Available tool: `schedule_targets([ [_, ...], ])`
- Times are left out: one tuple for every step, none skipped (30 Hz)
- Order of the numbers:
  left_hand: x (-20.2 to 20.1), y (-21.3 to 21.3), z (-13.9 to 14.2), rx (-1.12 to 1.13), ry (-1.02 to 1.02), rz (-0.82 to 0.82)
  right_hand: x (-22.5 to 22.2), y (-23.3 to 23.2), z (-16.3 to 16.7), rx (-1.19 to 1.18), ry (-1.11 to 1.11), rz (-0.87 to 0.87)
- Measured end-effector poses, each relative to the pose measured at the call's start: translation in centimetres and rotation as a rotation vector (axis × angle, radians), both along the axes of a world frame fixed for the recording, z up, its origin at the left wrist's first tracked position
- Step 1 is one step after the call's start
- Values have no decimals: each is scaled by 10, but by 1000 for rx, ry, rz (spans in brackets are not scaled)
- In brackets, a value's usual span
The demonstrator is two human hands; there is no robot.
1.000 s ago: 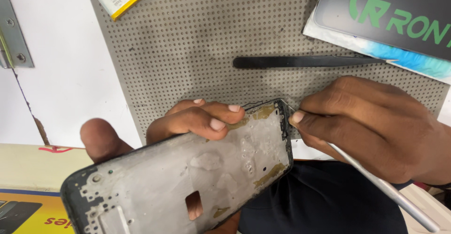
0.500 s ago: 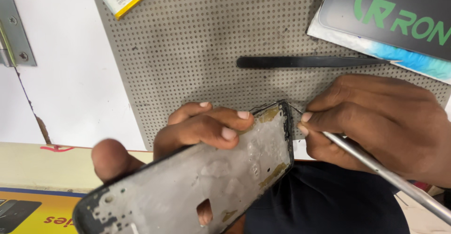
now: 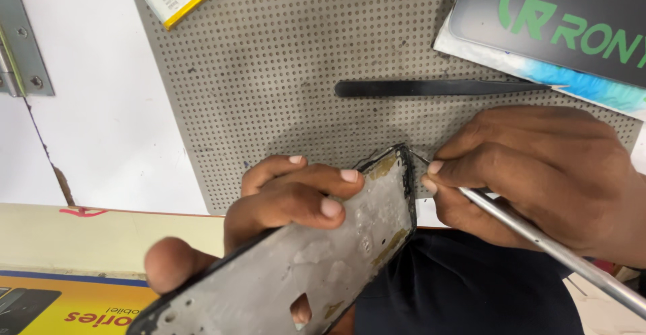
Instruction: The person holds a disassembled phone frame in one hand and scrapes old adhesive residue from its edges and back with a pointed metal tool, rotating the frame to work around its perimeter over a repair mat.
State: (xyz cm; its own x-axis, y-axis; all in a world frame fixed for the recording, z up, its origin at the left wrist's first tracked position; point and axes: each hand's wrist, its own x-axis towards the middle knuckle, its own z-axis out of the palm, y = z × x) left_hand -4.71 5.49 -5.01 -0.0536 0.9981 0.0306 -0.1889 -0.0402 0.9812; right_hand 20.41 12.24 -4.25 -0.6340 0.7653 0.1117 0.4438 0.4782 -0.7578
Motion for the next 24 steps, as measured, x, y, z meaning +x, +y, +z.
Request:
schedule_targets([
  [4, 0, 1, -2, 22, 13, 0, -1, 1, -11, -6, -6],
  [8, -1, 2, 4, 61, 35, 0, -2, 1, -23, -11, -11],
  [13, -3, 3, 8, 105, 62, 0, -2, 0, -29, -2, -9],
  [15, -3, 2, 20, 154, 87, 0, -3, 0, -34, 6, -7],
  [18, -4, 2, 29, 170, 91, 0, -3, 0, -40, 13, -6],
  [17, -4, 0, 37, 186, 92, 0, -3, 0, -45, 10, -13],
  [16, -4, -1, 47, 171, 77, 0, -4, 1, -49, 7, -20],
  [14, -4, -3, 58, 156, 62, 0, -4, 1, -53, 5, -26],
  [11, -4, -4, 41, 79, 54, 0, -4, 0, -32, 2, -24],
  [9, -4, -4, 22, 35, 57, 0, -3, 0, -11, -2, -22],
  [8, -4, -4, 3, -9, 60, 0, -3, 0, 8, -7, -20],
  [7, -4, -3, -20, -21, 73, 0, -3, 0, 14, -12, -11],
  [8, -4, 0, -32, -17, 70, 0, -3, 0, 20, -17, -3],
  [8, -3, 2, -44, -13, 68, -1, -2, 0, 30, -21, 6],
  [11, -3, 6, -46, 8, 54, -1, -2, 1, 36, -21, 5],
  [13, -2, 9, -48, -33, 51, -2, -1, 1, 41, -19, 5],
  [16, 0, 12, -51, -75, 48, -3, -1, 1, 49, -19, 4],
  [18, 3, 13, -52, -181, 53, -4, 0, 1, 72, -17, 4],
  [21, 6, 14, -50, -233, 70, -5, 0, 1, 93, -14, 2],
  [23, 10, 15, -48, -285, 88, -6, 1, 1, 112, -11, 0],
  [26, 14, 12, -39, -283, 118, -7, 1, 1, 113, -5, -3],
  [27, 18, 13, -50, -265, 150, -7, 2, 2, 115, 0, -7],
  [29, 22, 12, -61, -247, 182, -6, 2, 3, 118, 5, -10],
  [30, 24, 13, -92, -213, 215, -6, 3, 4, 104, -13, -6],
])
